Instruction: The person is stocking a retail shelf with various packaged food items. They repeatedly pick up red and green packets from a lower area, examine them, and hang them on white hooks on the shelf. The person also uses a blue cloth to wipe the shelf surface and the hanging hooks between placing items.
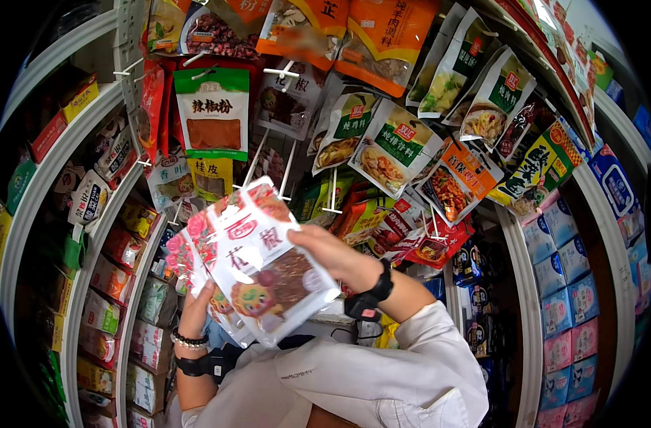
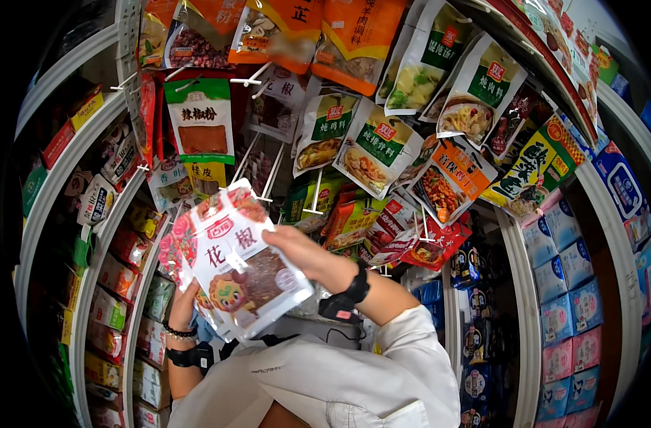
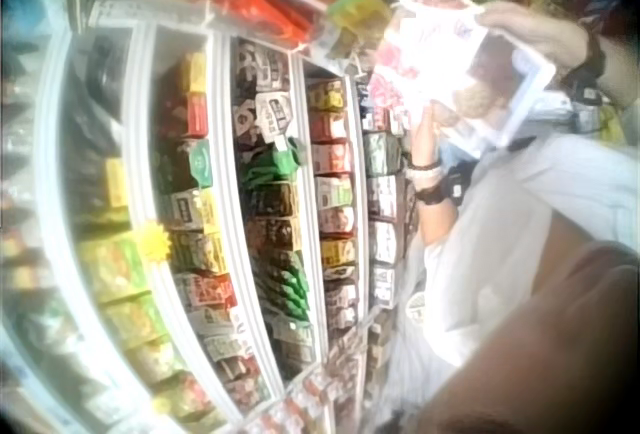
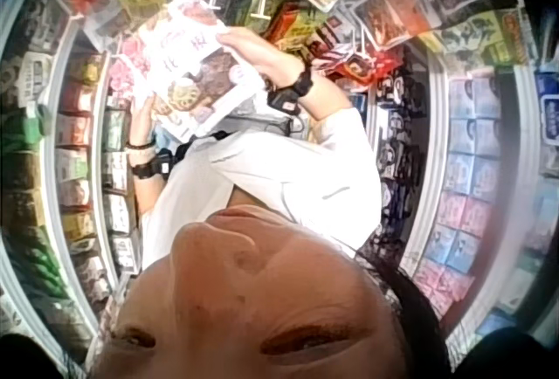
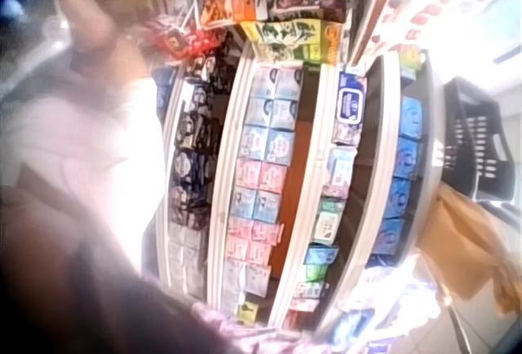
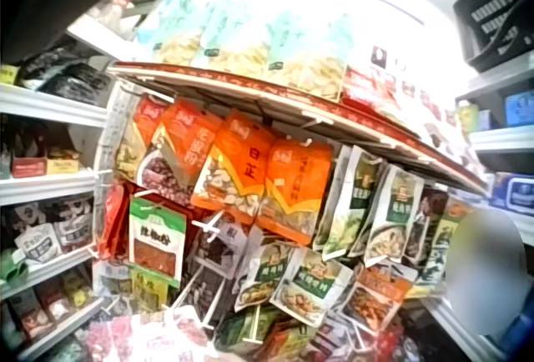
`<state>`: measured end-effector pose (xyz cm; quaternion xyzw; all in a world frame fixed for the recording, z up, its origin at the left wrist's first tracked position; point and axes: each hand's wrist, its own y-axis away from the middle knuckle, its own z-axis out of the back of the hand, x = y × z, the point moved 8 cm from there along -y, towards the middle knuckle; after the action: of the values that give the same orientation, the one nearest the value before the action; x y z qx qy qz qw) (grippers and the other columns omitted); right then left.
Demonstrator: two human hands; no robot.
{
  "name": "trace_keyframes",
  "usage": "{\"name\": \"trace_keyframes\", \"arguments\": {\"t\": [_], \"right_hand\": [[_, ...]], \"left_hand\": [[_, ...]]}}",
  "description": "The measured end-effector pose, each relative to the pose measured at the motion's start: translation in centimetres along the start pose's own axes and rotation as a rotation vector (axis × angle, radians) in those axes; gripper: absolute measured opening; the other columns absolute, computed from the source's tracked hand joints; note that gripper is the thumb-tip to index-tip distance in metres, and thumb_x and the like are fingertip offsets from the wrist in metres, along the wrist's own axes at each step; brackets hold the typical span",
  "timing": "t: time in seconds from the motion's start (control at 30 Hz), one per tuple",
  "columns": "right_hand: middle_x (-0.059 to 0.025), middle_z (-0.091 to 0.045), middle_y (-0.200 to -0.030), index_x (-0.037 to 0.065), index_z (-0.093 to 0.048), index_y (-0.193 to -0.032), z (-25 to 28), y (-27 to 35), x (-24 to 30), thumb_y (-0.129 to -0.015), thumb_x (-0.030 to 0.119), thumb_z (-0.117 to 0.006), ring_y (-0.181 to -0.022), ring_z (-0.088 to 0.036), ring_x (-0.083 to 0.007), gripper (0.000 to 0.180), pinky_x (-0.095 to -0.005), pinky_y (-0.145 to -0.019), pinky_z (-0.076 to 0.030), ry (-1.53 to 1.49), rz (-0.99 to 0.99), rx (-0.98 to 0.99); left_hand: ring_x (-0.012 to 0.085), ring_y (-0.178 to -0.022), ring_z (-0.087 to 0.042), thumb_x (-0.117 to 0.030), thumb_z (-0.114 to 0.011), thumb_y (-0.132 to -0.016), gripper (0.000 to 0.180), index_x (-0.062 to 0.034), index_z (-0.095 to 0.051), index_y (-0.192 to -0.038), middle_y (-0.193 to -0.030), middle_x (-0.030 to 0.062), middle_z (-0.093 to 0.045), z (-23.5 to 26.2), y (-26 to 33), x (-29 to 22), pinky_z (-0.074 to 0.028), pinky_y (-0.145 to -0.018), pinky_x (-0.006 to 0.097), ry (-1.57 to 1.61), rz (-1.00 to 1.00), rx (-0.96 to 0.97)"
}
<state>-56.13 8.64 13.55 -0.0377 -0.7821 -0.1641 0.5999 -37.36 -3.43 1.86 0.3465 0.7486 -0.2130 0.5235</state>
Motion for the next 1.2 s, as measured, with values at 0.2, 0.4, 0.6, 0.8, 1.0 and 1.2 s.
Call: {"name": "trace_keyframes", "arguments": {"t": [0.2, 0.4, 0.6, 0.8, 1.0, 1.2], "right_hand": [[-0.008, -0.055, -0.114, 0.0, -0.047, -0.121, -2.0, -2.4, -8.1, -0.092, 0.017, -0.042, -0.097, -0.056, -0.0152, 0.034, -0.028, -0.084, -0.045, -0.308, -0.187, 0.047], [-0.0078, -0.051, -0.118, 0.004, -0.041, -0.125, -4.2, -3.4, -13.0, -0.088, 0.014, -0.044, -0.104, -0.052, -0.0179, 0.038, -0.0322, -0.09, -0.041, -0.248, -0.24, 0.145], [-0.009, -0.048, -0.123, 0.006, -0.035, -0.13, -9.0, -4.5, -16.1, -0.087, 0.017, -0.049, -0.112, -0.047, -0.0208, 0.046, -0.035, -0.093, -0.038, -0.188, -0.435, 0.175], [-0.0112, -0.051, -0.121, 0.006, -0.037, -0.128, -19.2, -7.8, -18.6, -0.086, 0.018, -0.054, -0.108, -0.052, -0.0245, 0.047, -0.0391, -0.092, -0.043, -0.267, -0.738, 0.351], [-0.0145, -0.049, -0.123, 0.002, -0.04, -0.127, -35.3, -11.0, -20.1, -0.089, 0.02, -0.048, -0.109, -0.051, -0.0261, 0.043, -0.04, -0.093, -0.043, -0.287, -0.887, 0.574], [-0.0116, -0.048, -0.125, 0.004, -0.039, -0.128, -47.9, -14.8, -21.0, -0.091, 0.026, -0.04, -0.111, -0.05, -0.0269, 0.043, -0.0435, -0.093, -0.042, -0.252, -0.892, 0.696]], "left_hand": [[0.0161, -0.109, -0.046, -0.018, -0.049, -0.087, 0.045, 0.0015, -0.04, -0.126, -0.121, 0.0081, -0.049, 1.4, 2.3, 3.1, -0.036, -0.093, 0.029, 0.019, 0.094, 0.069], [0.0123, -0.104, -0.048, -0.028, -0.042, -0.093, 0.04, -0.0023, -0.043, -0.124, -0.116, 0.0045, -0.052, 2.9, 5.1, 4.8, -0.041, -0.087, 0.027, -0.1, 0.053, 0.094], [0.0124, -0.105, -0.049, -0.029, -0.04, -0.094, 0.041, -0.0033, -0.043, -0.125, -0.118, 0.006, -0.051, 6.2, 8.0, 2.9, -0.042, -0.088, 0.027, 0.037, 0.119, 0.05], [0.0092, -0.087, -0.056, -0.025, -0.044, -0.089, 0.037, -0.0026, -0.05, -0.117, -0.098, 0.004, -0.06, 15.6, 11.2, 1.7, -0.047, -0.074, 0.024, 0.081, 0.178, -0.096], [0.0091, -0.089, -0.055, -0.027, -0.043, -0.092, 0.036, -0.0045, -0.05, -0.119, -0.106, 0.0034, -0.058, 27.6, 17.8, -3.5, -0.046, -0.074, 0.024, 0.082, -0.015, -0.358], [0.0129, -0.102, -0.052, -0.037, -0.037, -0.094, 0.048, 0.0028, -0.047, -0.12, -0.115, 0.0088, -0.054, 36.4, 23.5, -12.7, -0.041, -0.087, 0.027, 0.095, -0.157, -0.546]]}}
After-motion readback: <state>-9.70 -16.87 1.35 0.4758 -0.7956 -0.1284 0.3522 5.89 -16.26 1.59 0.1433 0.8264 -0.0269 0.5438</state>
